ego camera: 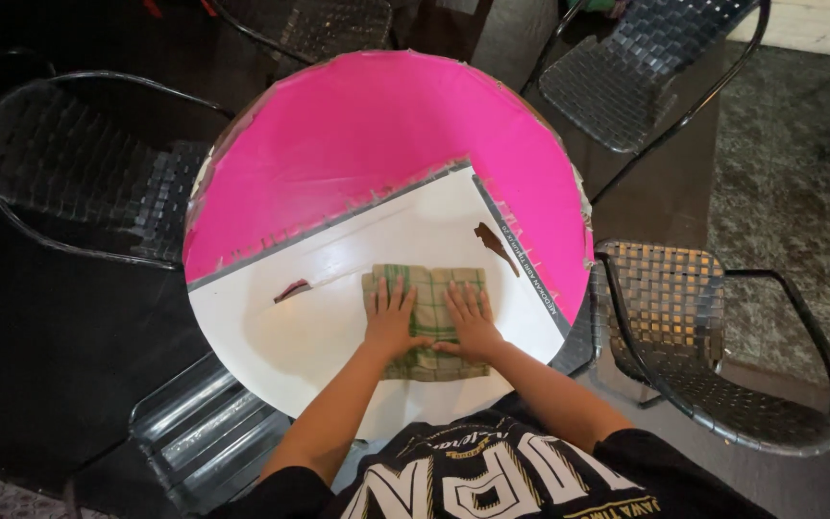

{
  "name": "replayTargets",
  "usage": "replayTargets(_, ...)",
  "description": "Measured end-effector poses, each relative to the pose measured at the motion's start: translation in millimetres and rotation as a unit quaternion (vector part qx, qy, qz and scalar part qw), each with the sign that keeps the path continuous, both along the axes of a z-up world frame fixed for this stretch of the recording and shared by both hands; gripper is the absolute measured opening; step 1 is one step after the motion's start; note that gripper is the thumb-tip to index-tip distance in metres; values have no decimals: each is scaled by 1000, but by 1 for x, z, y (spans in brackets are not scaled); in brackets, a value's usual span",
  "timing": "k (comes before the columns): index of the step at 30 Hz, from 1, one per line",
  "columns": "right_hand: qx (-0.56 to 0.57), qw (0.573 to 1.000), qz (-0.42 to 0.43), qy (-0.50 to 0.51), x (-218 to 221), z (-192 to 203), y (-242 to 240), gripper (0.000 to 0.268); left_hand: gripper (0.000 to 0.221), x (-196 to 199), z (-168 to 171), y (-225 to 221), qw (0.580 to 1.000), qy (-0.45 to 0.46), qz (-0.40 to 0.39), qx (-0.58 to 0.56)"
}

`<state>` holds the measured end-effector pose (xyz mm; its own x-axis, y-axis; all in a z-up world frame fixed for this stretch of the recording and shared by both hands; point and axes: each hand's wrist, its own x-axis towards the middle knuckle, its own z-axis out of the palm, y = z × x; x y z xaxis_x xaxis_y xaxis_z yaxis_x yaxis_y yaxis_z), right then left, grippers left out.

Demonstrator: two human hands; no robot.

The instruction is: Wiping the surface of a round table with a checkered cloth.

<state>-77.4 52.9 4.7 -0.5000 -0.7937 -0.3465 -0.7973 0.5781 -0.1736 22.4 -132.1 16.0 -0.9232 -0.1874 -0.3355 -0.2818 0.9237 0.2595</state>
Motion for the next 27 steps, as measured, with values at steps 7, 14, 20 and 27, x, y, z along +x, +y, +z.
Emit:
replayTargets(7, 45, 999, 5, -16, -1, 16, -5, 111, 100, 13, 23, 32, 992, 19, 74, 104)
replayTargets(14, 62, 998, 16, -27, 1, 19, -5, 111, 99, 19, 17, 36, 996, 13, 65, 63)
replayTargets(20, 66, 997, 12, -33, 0, 21, -5, 111, 101, 17, 12, 36, 996, 13, 61, 65)
replayTargets(27, 65, 997, 14, -38, -1, 28, -7, 110, 100, 17, 13, 35, 994, 42, 62, 77)
